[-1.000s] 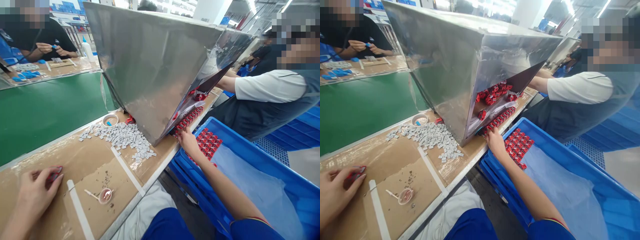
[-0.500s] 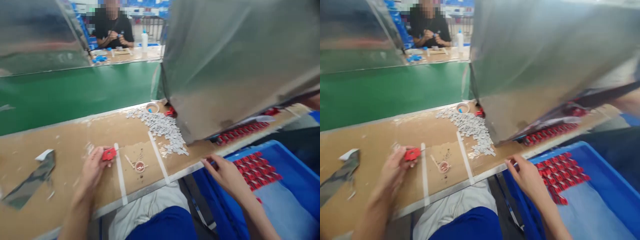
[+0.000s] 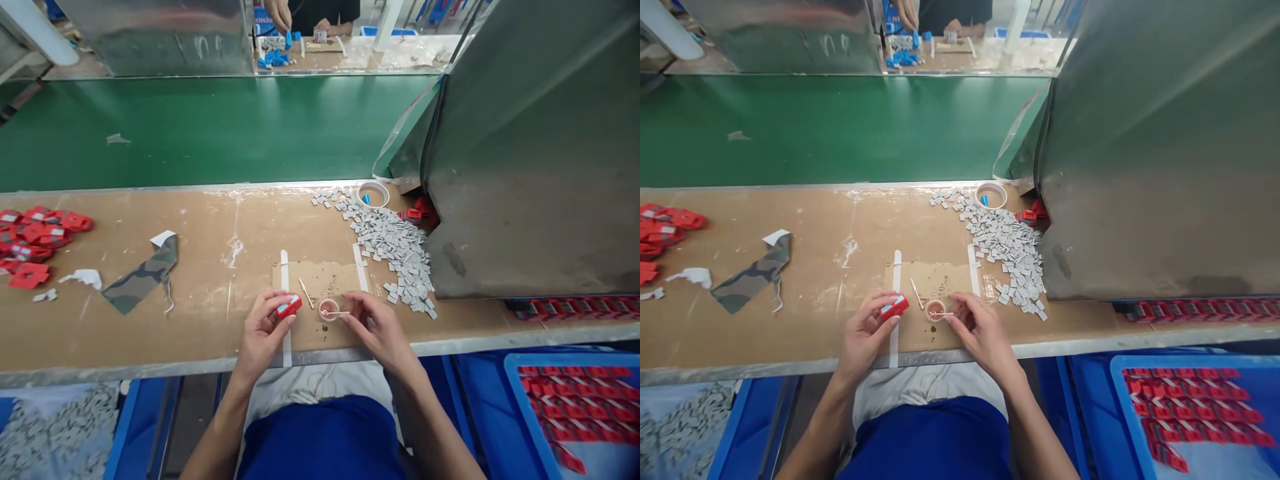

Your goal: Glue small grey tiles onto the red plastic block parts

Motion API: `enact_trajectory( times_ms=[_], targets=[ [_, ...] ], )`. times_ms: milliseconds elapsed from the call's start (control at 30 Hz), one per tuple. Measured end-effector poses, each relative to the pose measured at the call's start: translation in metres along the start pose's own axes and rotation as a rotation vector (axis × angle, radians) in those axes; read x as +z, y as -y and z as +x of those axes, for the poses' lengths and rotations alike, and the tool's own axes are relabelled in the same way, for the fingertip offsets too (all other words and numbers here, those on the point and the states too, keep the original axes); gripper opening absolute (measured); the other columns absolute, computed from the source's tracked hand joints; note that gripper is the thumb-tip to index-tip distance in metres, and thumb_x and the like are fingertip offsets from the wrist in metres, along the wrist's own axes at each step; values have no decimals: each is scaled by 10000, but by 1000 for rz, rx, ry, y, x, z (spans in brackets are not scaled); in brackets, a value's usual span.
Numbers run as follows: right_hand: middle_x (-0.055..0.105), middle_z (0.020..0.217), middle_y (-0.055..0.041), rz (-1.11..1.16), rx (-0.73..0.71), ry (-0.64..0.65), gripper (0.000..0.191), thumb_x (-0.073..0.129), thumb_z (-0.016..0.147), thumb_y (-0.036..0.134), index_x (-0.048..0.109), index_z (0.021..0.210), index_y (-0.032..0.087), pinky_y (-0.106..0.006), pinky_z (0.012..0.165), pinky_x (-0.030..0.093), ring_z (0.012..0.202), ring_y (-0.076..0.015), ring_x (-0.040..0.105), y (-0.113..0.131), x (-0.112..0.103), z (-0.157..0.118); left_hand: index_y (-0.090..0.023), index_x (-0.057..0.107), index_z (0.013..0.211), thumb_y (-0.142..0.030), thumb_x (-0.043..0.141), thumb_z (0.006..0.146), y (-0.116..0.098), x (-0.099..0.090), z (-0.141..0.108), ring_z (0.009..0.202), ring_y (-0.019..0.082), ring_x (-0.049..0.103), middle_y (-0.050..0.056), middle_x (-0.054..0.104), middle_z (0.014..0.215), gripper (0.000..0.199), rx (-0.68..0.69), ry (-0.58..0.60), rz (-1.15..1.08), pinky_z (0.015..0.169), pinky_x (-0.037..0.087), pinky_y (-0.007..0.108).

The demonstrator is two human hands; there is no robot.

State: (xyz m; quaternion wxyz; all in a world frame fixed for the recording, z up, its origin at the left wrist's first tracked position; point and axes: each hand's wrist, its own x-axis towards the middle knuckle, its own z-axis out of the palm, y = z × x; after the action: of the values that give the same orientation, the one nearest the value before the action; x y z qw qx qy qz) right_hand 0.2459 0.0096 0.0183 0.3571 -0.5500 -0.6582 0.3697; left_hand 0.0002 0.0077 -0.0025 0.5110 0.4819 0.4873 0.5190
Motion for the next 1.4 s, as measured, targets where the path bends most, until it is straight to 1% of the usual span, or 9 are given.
enact_trajectory(
  times_ms=[100, 267, 500, 600, 733, 833, 900, 1133, 1400],
  targets=[
    [708, 843, -38, -27, -81, 9, 138, 610, 1009, 279, 730, 1036, 217, -264, 591, 479, 663, -160, 613, 8, 2, 5, -225, 792, 1029, -272, 733, 928, 4, -3, -4, 1104, 212, 698, 100, 700, 1157, 126, 81, 67, 111, 932, 609, 315],
    [749, 940, -58, -23, -159, 32, 134, 592, 1018, 204, 724, 1000, 225, -266, 648, 536, 795, -177, 704, 14, 3, 9, -232, 684, 1290, -234, 741, 916, 8, -5, -9, 1024, 221, 739, 106, 754, 1149, 378, 109, 103, 239, 904, 626, 352],
    [773, 865, -52, -23, -283, -232, 100, 676, 964, 176, 700, 882, 227, -293, 685, 601, 777, -187, 747, 12, 13, 14, -208, 747, 1115, -139, 695, 909, -6, -4, -5, 1024, 211, 756, 95, 789, 1102, 223, 206, 184, 345, 872, 622, 297],
    [801, 877, -59, 42, -219, -283, 104, 693, 960, 220, 689, 857, 226, -297, 692, 617, 787, -193, 773, 8, 18, 8, -199, 739, 1122, -129, 684, 908, -8, -4, -6, 945, 199, 778, 89, 812, 1065, 233, 208, 239, 357, 800, 625, 265],
    [814, 847, -73, 229, 3, -335, 185, 720, 953, 360, 691, 843, 214, -323, 723, 636, 802, -213, 792, 0, 21, 1, -199, 733, 1115, -141, 660, 912, -10, -4, -8, 893, 201, 783, 78, 825, 1032, 223, 186, 280, 434, 780, 621, 277],
    [808, 799, -72, 402, 159, -371, 295, 748, 920, 461, 663, 797, 207, -303, 626, 627, 687, -201, 773, 1, 22, -1, -203, 725, 1105, -132, 654, 896, -13, -2, -7, 878, 202, 777, 69, 822, 1011, 232, 194, 285, 481, 786, 612, 287],
    [809, 796, -65, 473, 179, -385, 293, 754, 920, 452, 649, 789, 211, -281, 586, 614, 642, -184, 758, 7, 23, -3, -202, 720, 1083, -133, 654, 892, -14, 0, -7, 864, 198, 772, 66, 818, 991, 214, 216, 286, 491, 774, 600, 282],
    [825, 872, -71, 270, -69, -287, 103, 713, 954, 265, 689, 859, 233, -327, 737, 664, 814, -222, 806, 39, 30, -15, -201, 724, 1040, -181, 685, 898, -12, 1, -8, 862, 208, 768, 77, 819, 969, 149, 205, 282, 492, 769, 592, 289],
    [830, 866, -42, 159, -188, -247, 119, 693, 956, 195, 645, 857, 242, -288, 717, 665, 791, -203, 813, 41, 41, -8, -194, 715, 1046, -192, 701, 904, -13, 2, -9, 850, 199, 758, 75, 809, 960, 143, 180, 277, 465, 762, 590, 285]
  ],
)
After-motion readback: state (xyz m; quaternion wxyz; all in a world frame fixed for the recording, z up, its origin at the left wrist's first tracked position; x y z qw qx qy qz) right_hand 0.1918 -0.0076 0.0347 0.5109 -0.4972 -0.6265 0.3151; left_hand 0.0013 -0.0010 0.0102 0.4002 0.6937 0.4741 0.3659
